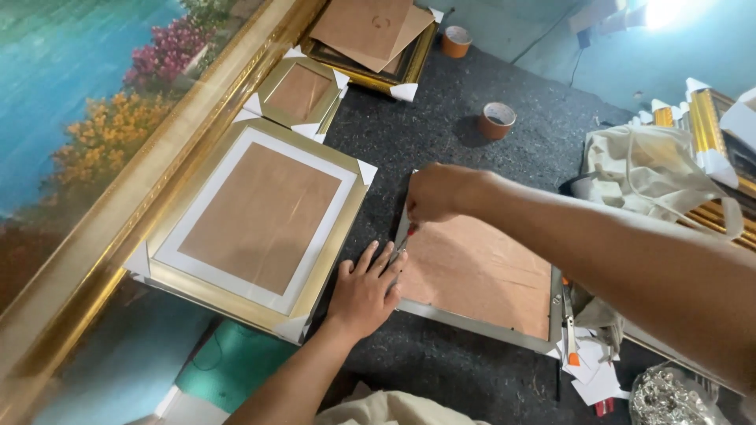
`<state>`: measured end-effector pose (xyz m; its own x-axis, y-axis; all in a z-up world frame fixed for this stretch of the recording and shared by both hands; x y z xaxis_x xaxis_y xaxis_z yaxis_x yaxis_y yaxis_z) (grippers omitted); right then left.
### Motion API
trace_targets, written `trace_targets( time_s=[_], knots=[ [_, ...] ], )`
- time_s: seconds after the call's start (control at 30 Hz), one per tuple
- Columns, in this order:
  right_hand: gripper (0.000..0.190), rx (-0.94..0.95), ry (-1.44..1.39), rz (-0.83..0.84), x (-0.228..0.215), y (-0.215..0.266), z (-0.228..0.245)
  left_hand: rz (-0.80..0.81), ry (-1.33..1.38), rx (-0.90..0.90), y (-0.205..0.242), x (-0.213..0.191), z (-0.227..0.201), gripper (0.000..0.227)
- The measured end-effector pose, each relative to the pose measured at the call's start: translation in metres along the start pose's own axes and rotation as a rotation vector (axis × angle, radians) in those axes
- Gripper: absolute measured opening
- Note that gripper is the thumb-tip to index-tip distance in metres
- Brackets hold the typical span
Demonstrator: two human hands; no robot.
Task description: Securing the backing board of a picture frame by manually pressing metal points into the frame using a hand tool.
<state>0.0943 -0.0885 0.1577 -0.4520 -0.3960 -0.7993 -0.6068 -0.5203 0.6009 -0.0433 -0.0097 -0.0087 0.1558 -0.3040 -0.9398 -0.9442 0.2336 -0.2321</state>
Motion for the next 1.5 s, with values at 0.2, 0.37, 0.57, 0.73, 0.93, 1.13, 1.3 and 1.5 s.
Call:
trace_targets(
  time_s=[0.2,0.37,0.57,0.73,0.93,1.13,1.3,1.5],
  knots=[
    [0.027,0.058,-0.017,0.07,-0.002,-0.003,0.002,0.079,0.007,-0.002,0.0,-0.011,-0.002,0.051],
    [0.029,-0.137,0.253,0.055,-0.015,0.031,0.006,0.124,0.018,0.001,0.001,-0.022,-0.005,0.05],
    [0.021,-0.573,0.644,0.029,-0.005,0.013,-0.011,0.097,-0.004,0.008,-0.001,-0.012,-0.003,0.05],
    [0.023,-0.369,0.236,-0.008,0.007,0.001,-0.009,0.057,-0.055,-0.005,-0.002,0.0,-0.001,0.052],
    [0.03,0.105,-0.09,-0.037,0.026,-0.012,-0.009,0.072,-0.073,-0.001,-0.002,-0.007,-0.002,0.051],
    [0.034,0.011,0.086,0.002,0.0,0.014,0.005,0.062,-0.046,0.006,0.0,-0.015,-0.004,0.051],
    [0.024,-0.408,0.731,-0.043,-0.008,0.032,-0.004,0.126,-0.009,-0.001,-0.001,-0.021,-0.005,0.051],
    [0.025,-0.532,0.449,0.021,-0.001,0.012,-0.014,0.172,0.009,-0.025,-0.004,-0.02,-0.004,0.051]
  ],
)
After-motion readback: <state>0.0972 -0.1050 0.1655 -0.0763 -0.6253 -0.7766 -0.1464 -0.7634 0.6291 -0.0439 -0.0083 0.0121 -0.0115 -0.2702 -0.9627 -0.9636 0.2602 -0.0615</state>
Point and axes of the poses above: each hand's wrist, its own y-axis away from the middle knuckle, its own x-axis out of the palm, z = x × y, the point moved 1 cm from there along -y, towards the middle knuckle, and after that the axes turned 6 degrees about -y, right-handed, at the moved point
